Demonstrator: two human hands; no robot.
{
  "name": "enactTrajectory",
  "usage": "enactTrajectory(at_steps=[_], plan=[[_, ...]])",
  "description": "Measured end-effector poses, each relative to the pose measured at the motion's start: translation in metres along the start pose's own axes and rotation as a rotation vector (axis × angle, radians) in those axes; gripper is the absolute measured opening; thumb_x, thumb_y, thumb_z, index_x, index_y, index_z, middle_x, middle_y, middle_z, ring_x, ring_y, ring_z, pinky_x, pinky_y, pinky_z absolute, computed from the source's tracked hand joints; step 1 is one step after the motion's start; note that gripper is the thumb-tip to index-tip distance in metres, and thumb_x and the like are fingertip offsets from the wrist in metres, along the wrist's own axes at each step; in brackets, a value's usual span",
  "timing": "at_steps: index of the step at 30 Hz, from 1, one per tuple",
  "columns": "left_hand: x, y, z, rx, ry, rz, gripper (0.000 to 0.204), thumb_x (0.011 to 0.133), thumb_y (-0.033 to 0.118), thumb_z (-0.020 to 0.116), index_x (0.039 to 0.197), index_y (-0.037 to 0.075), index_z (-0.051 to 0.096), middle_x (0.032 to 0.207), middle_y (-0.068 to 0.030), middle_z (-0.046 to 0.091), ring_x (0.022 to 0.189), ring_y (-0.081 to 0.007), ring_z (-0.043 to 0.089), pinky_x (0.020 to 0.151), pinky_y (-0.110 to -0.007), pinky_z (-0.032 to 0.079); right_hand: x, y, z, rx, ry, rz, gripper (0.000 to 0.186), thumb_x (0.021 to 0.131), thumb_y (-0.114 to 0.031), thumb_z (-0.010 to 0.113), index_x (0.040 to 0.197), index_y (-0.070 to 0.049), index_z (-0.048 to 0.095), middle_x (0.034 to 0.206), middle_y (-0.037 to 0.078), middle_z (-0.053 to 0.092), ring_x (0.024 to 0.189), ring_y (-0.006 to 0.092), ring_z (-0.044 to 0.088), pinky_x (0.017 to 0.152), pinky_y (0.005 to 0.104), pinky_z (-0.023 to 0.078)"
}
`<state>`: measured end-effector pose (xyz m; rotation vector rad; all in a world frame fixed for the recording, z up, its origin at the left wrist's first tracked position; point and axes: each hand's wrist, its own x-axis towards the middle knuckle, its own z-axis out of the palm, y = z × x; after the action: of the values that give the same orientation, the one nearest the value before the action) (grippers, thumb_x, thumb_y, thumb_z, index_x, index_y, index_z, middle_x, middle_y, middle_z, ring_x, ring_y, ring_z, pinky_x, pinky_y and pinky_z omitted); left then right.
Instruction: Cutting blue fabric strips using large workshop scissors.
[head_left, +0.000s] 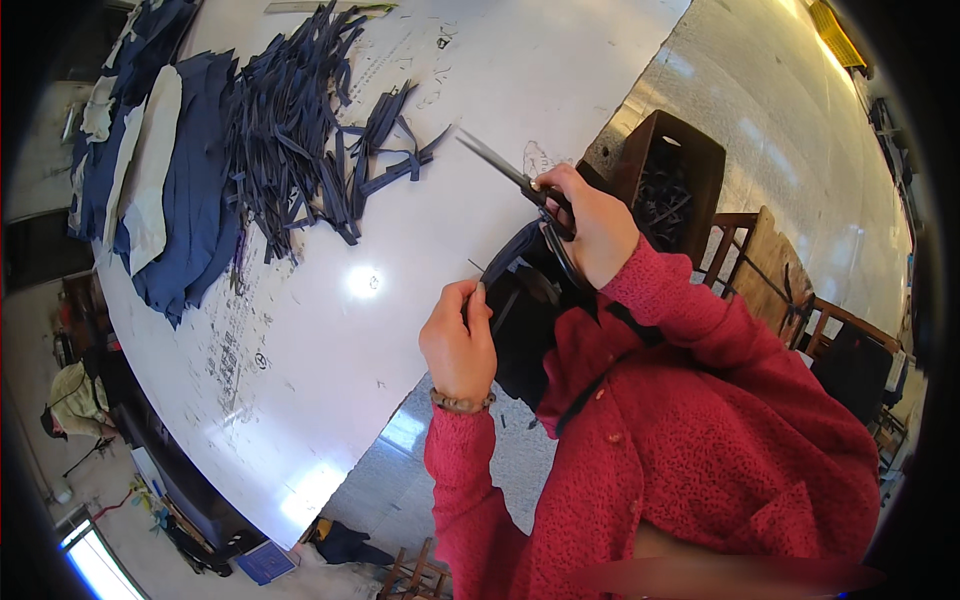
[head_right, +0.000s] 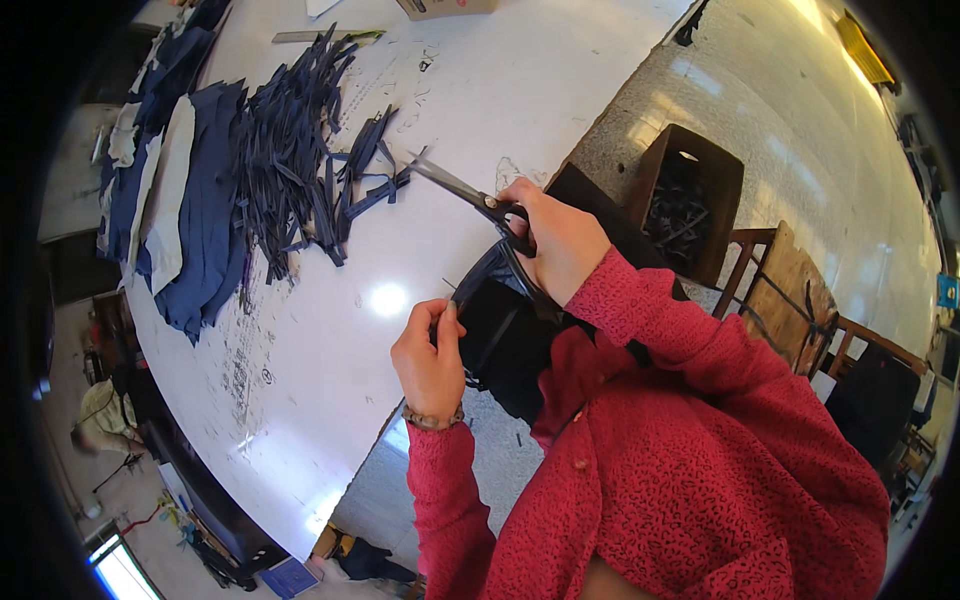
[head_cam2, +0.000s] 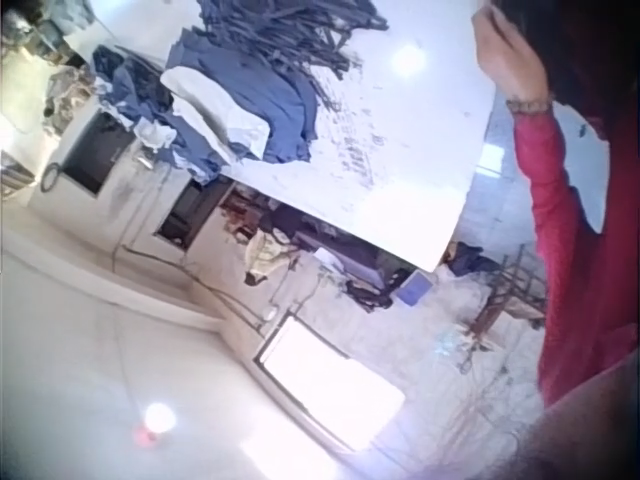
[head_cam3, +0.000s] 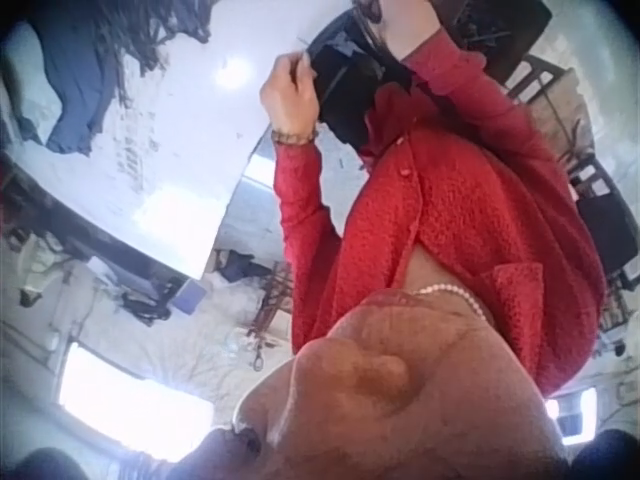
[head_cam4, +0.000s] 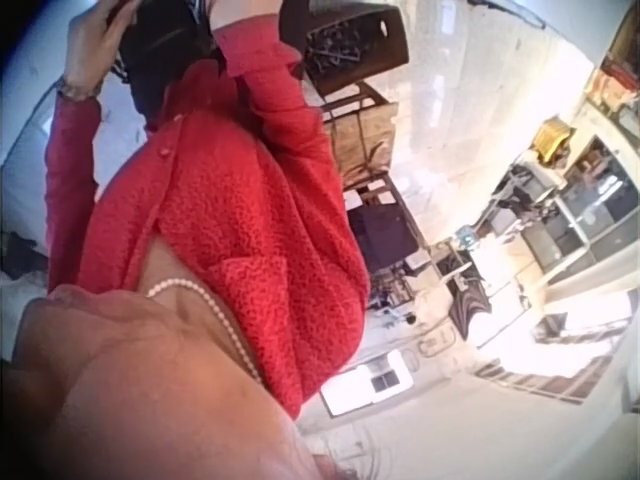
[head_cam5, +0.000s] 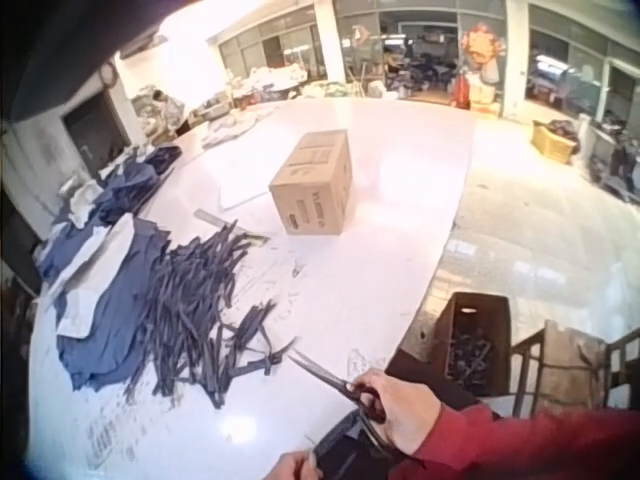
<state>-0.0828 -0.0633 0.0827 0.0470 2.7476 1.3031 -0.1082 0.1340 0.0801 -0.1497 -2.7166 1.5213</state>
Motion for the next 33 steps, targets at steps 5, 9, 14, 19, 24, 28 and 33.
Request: enactTrajectory(at_steps=[5,9,14,19,24,28,33], plan=[[0.003,0.004,-0.001,-0.02,-0.024,-0.057,0.011,0.09,0.008,0.057,0.091,-0.001,0.063,0.064,-0.0046,0.061,0.058,-0.0094,0.055,0.053,-0.024,0.041,0.001,0.008,0.0,-0.013,0.06,-0.029,0.036,0.08,-0.005,0.065,0.111,-0.005,0.047,0.083,0.008,0.061,0.072,0.0217,0.063,0.067,0.0306,0.049],[0.006,-0.003,0.0,-0.082,-0.045,-0.07,0.011,0.091,0.009,0.056,0.092,0.0,0.063,0.064,-0.0022,0.06,0.055,-0.0065,0.05,0.05,-0.022,0.037,-0.012,0.01,-0.013,0.039,0.107,0.013,0.039,0.079,-0.006,0.067,0.112,-0.005,0.046,0.081,0.007,0.06,0.07,0.0209,0.061,0.066,0.0307,0.048],[0.007,-0.006,-0.005,-0.087,-0.085,-0.106,0.012,0.091,0.01,0.057,0.093,0.0,0.063,0.064,-0.001,0.059,0.053,-0.0045,0.045,0.048,-0.021,0.034,-0.037,0.019,-0.014,0.22,-0.291,0.029,0.044,0.08,-0.021,0.072,0.11,-0.003,0.046,0.076,0.012,0.059,0.067,0.0245,0.061,0.064,0.0334,0.048],[0.01,-0.004,-0.003,-0.097,-0.126,-0.143,0.013,0.091,0.01,0.057,0.093,-0.001,0.063,0.063,-0.0001,0.058,0.053,-0.0041,0.044,0.048,-0.02,0.034,-0.045,0.03,-0.008,0.23,-0.42,0.161,0.043,0.085,-0.033,0.068,0.105,-0.002,0.048,0.072,0.013,0.06,0.066,0.0283,0.063,0.064,0.0355,0.048],[0.013,-0.001,-0.004,-0.054,-0.153,-0.194,0.013,0.09,0.012,0.058,0.093,0.001,0.064,0.064,-0.0051,0.062,0.057,-0.0121,0.058,0.055,-0.026,0.043,-0.041,0.032,-0.01,0.332,-0.455,0.269,0.043,0.087,-0.037,0.066,0.104,-0.002,0.049,0.065,0.009,0.059,0.053,0.0204,0.06,0.052,0.0308,0.046],[0.013,-0.001,-0.003,-0.14,-0.156,-0.235,0.013,0.09,0.011,0.058,0.094,0.0,0.064,0.064,-0.003,0.06,0.058,-0.0088,0.054,0.054,-0.024,0.04,-0.041,0.035,-0.011,0.512,-0.509,0.419,0.042,0.088,-0.039,0.064,0.103,-0.003,0.05,0.06,0.005,0.057,0.041,0.0125,0.054,0.039,0.0255,0.041],[0.012,0.005,-0.003,-0.164,-0.142,-0.244,0.013,0.091,0.01,0.057,0.096,0.0,0.064,0.065,-0.0015,0.058,0.06,-0.0071,0.052,0.054,-0.022,0.039,-0.038,0.03,-0.016,0.531,-0.538,0.481,0.038,0.088,-0.035,0.065,0.102,-0.003,0.05,0.061,0.002,0.055,0.044,0.0105,0.051,0.04,0.0246,0.041]])
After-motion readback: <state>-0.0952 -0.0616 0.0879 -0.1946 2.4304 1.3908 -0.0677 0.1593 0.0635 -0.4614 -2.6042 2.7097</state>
